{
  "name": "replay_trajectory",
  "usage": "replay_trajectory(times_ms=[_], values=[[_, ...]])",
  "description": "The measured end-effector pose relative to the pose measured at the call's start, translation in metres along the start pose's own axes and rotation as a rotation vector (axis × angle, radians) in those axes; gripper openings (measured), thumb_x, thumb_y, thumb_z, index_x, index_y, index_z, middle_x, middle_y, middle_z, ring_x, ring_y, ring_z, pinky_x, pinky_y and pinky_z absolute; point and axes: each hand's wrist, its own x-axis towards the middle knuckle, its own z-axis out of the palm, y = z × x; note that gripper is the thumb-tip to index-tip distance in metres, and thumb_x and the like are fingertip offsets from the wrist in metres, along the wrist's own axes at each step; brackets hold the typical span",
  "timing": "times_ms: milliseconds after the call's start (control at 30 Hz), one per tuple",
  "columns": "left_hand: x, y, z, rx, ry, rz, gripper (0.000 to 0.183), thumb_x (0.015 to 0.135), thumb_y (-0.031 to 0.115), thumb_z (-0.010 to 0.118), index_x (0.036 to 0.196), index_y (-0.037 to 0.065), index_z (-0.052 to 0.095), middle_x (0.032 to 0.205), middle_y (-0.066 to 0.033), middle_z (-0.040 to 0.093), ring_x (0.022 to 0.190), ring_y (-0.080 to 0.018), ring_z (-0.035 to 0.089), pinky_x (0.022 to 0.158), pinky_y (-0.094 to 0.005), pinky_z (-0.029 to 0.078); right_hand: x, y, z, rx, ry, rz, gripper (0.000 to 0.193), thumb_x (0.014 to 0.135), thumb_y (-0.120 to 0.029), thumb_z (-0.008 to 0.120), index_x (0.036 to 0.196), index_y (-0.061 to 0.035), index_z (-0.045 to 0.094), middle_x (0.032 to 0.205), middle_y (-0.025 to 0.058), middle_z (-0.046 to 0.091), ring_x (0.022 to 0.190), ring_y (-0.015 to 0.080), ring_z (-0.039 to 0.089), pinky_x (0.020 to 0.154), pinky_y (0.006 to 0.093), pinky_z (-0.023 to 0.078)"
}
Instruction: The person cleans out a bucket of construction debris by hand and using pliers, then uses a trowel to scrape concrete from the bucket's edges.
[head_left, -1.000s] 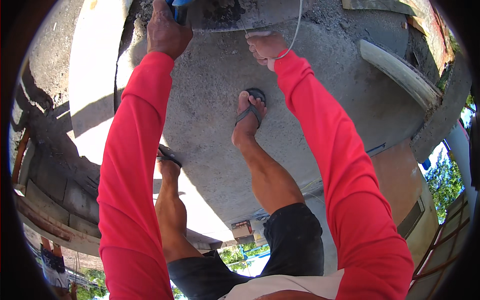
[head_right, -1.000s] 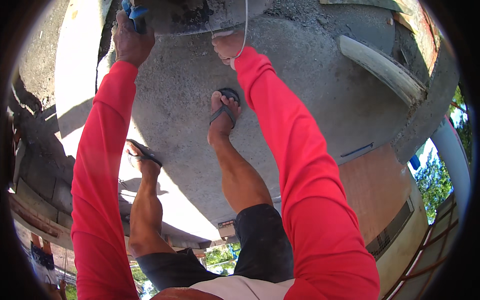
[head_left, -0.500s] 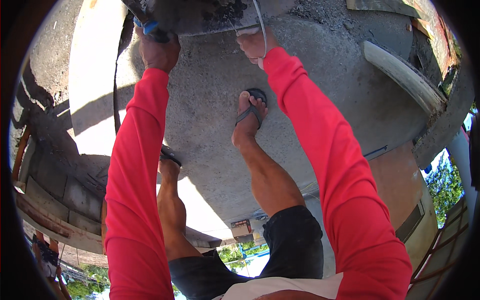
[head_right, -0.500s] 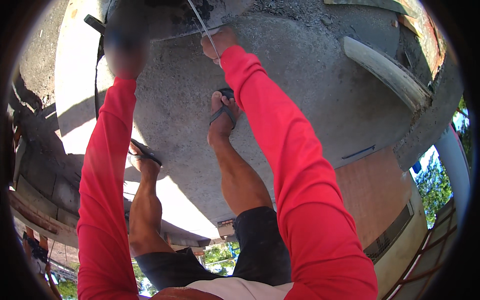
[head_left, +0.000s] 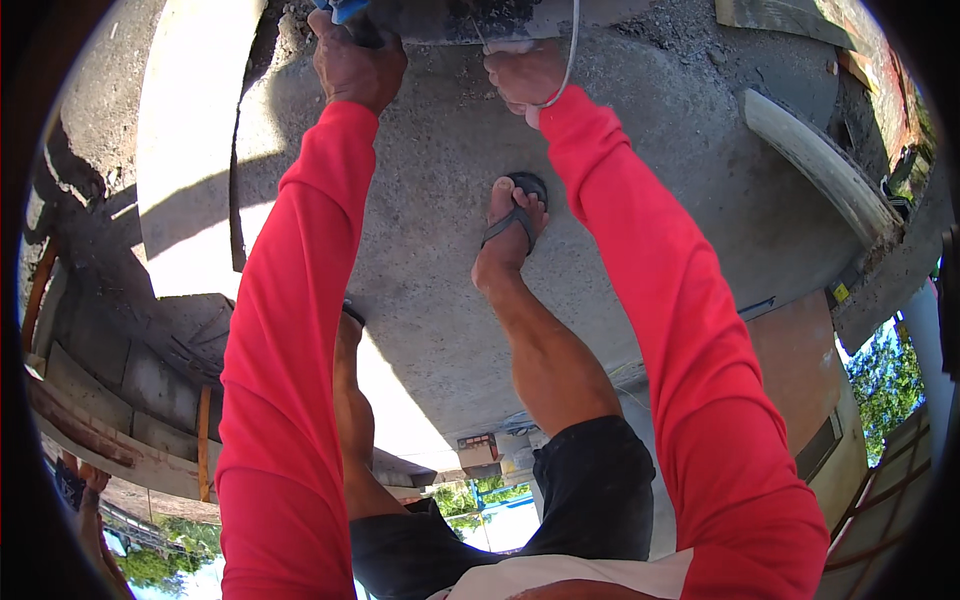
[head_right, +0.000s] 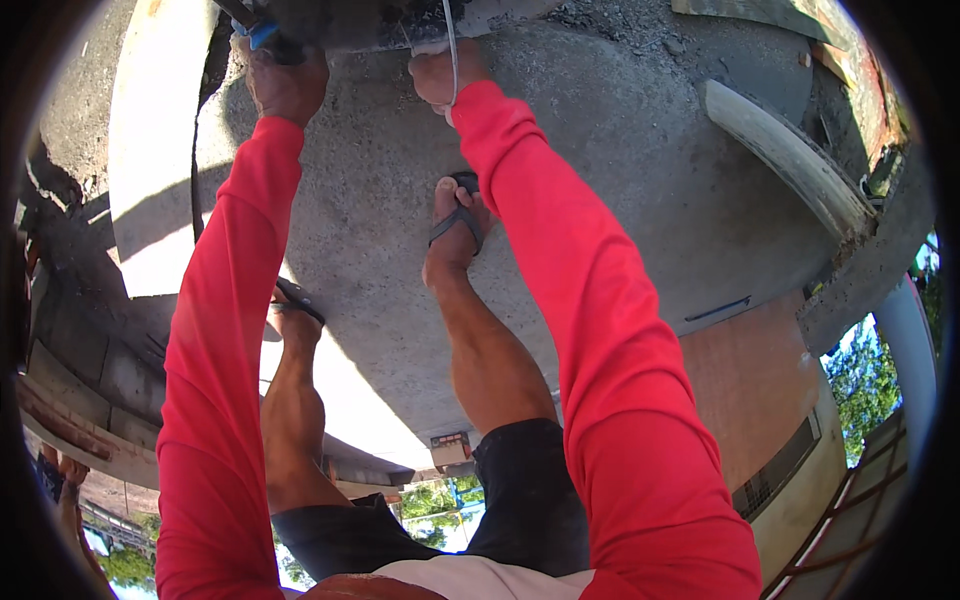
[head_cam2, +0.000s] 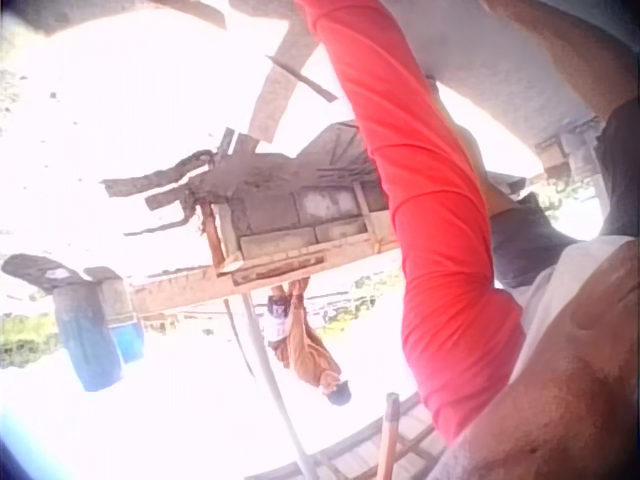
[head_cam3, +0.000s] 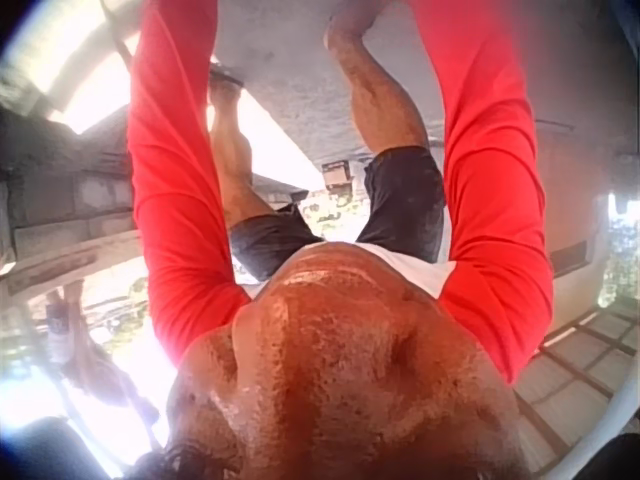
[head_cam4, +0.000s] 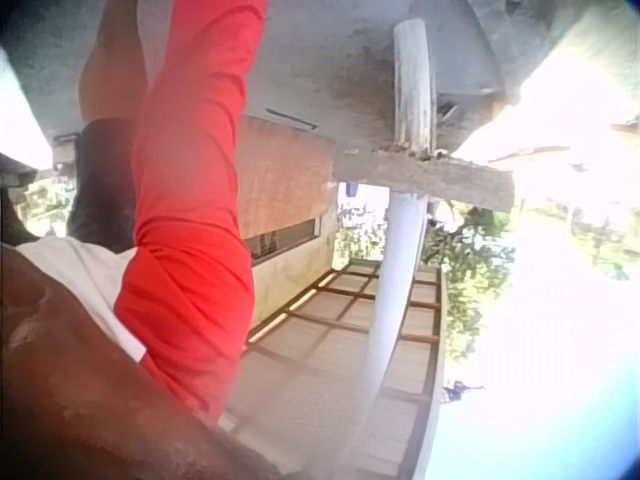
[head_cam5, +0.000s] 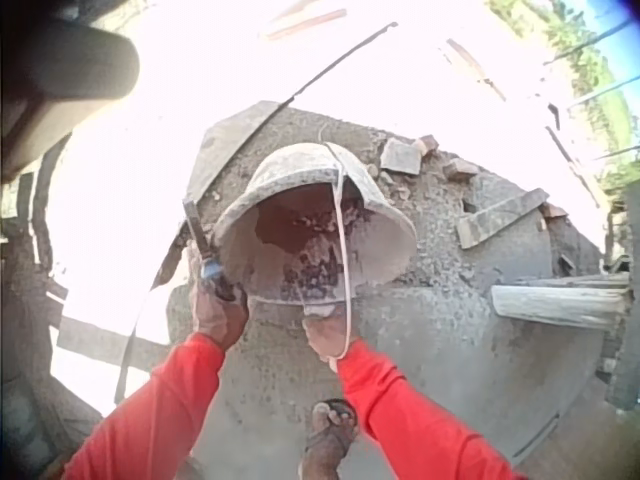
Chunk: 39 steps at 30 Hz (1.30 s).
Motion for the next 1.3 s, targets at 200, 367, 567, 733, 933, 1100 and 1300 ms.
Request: replay_trajectory(times_ms=[200, 367, 567, 733, 933, 1100, 1300], values=[[0.006, 0.007, 0.005, -0.083, 0.028, 0.003, 0.040, 0.064, 0.018, 0.058, 0.093, 0.002, 0.035, 0.084, -0.0138, 0.054, 0.079, -0.0283, 0.055, 0.072, -0.0350, 0.041, -0.005, 0.002, -0.015, -0.002, -0.239, -0.079, 0.020, 0.077, -0.016, 0.047, 0.092, -0.0036, 0.050, 0.061, 0.0045, 0.050, 0.035, 0.0073, 0.038, 0.028, 0.0199, 0.025], [0.009, 0.014, 0.002, -0.028, -0.005, -0.082, 0.042, 0.065, 0.017, 0.057, 0.094, 0.000, 0.031, 0.085, -0.0159, 0.053, 0.079, -0.0310, 0.054, 0.072, -0.0360, 0.041, -0.008, -0.005, -0.014, 0.223, -0.258, 0.000, 0.020, 0.076, -0.016, 0.049, 0.091, -0.0037, 0.050, 0.061, 0.0044, 0.049, 0.036, 0.0074, 0.037, 0.029, 0.0195, 0.025], [0.010, 0.015, 0.008, -0.032, 0.034, 0.001, 0.044, 0.065, 0.020, 0.059, 0.094, -0.001, 0.033, 0.084, -0.0172, 0.053, 0.077, -0.0321, 0.054, 0.071, -0.0377, 0.042, -0.012, -0.006, -0.012, 0.188, -0.192, -0.004, 0.018, 0.075, -0.015, 0.050, 0.088, -0.0035, 0.050, 0.059, 0.0035, 0.048, 0.035, 0.0076, 0.037, 0.030, 0.0208, 0.023], [0.017, 0.011, 0.015, -0.541, -0.010, -0.412, 0.018, 0.078, 0.017, 0.047, 0.090, 0.005, 0.043, 0.064, -0.0014, 0.042, 0.052, -0.0135, 0.041, 0.046, -0.0241, 0.035, -0.011, -0.002, -0.010, 0.260, -0.160, 0.079, 0.016, 0.075, -0.015, 0.050, 0.086, -0.0028, 0.050, 0.059, 0.0030, 0.047, 0.035, 0.0071, 0.035, 0.030, 0.0205, 0.022], [0.024, 0.006, 0.016, -0.408, -0.100, -0.376, 0.025, 0.081, 0.030, 0.048, 0.091, 0.008, 0.045, 0.065, 0.0004, 0.042, 0.053, -0.0102, 0.040, 0.046, -0.0242, 0.035, -0.007, 0.001, -0.012, 0.420, -0.132, 0.161, 0.016, 0.075, -0.016, 0.050, 0.085, -0.0031, 0.050, 0.056, -0.0007, 0.044, 0.035, 0.0058, 0.032, 0.030, 0.0192, 0.021], [-0.003, 0.023, -0.042, 0.079, 0.021, -0.034, 0.042, 0.064, 0.016, 0.062, 0.095, 0.002, 0.037, 0.073, -0.0148, 0.054, 0.068, -0.0289, 0.056, 0.065, -0.0337, 0.044, -0.002, 0.000, -0.013, 0.403, -0.021, 0.283, 0.016, 0.076, -0.017, 0.049, 0.086, -0.0047, 0.051, 0.051, -0.0036, 0.037, 0.037, 0.0057, 0.029, 0.033, 0.0199, 0.019], [-0.066, 0.042, -0.122, 0.153, -0.454, -0.153, 0.043, 0.062, 0.019, 0.062, 0.096, 0.001, 0.043, 0.079, -0.0171, 0.054, 0.072, -0.0308, 0.055, 0.065, -0.0358, 0.043, 0.004, 0.008, -0.010, 0.622, -0.227, 0.316, 0.021, 0.076, -0.023, 0.047, 0.086, -0.0041, 0.051, 0.050, -0.0045, 0.036, 0.037, 0.0061, 0.027, 0.035, 0.0207, 0.019]])
